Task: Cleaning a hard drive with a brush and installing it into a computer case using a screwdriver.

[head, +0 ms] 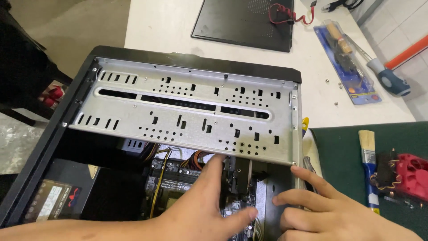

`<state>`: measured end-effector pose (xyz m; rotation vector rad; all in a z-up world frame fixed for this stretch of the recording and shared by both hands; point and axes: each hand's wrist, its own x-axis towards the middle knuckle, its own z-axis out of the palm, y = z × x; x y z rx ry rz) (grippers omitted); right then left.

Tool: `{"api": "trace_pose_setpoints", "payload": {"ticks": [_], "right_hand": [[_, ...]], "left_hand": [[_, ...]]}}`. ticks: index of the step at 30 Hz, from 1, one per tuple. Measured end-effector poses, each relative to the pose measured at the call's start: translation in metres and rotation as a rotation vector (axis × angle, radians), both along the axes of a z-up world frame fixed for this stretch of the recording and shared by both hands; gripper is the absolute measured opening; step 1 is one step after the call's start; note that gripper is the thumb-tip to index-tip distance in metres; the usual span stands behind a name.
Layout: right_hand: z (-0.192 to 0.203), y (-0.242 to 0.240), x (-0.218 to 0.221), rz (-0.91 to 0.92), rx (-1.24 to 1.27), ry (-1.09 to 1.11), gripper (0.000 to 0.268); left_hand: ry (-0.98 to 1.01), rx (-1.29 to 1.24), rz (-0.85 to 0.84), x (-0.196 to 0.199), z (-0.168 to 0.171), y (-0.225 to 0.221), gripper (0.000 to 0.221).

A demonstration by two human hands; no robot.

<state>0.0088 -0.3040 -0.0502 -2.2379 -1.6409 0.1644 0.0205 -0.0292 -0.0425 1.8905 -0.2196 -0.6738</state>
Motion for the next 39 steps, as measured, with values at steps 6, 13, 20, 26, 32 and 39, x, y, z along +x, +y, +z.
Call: {"api": "trace_pose_setpoints", "payload": {"ticks": [6, 13, 20, 26, 32, 39], "right_hand": [[0.0, 0.002, -0.001, -0.008, -0.011, 0.044, 0.012], [-0.016, -0.003, -0.003, -0.046, 0.017, -0.008, 0.024], [-0.033, -0.015, -0.004, -0.09, 0.005, 0.017, 0.019], [-0.038, -0.017, -0.004, -0.093, -0.025, -0.019, 0.018], [-0.039, -0.01, -0.008, -0.131, 0.043, -0.06, 0.018], [-0.047, -0.01, -0.007, -0.159, 0.059, -0.131, 0.021]], "left_hand": [[-0.103, 0.029, 0.034, 0.009, -0.039, 0.0, 0.059], [-0.162, -0.082, 0.077, 0.022, -0.033, -0.006, 0.051], [-0.107, -0.056, 0.124, 0.029, -0.031, -0.01, 0.048], [0.047, 0.11, 0.129, 0.031, -0.028, -0.011, 0.053], [0.034, 0.049, 0.135, 0.032, -0.032, -0.011, 0.062], [0.155, -0.021, 0.191, 0.031, -0.035, -0.012, 0.057]]}}
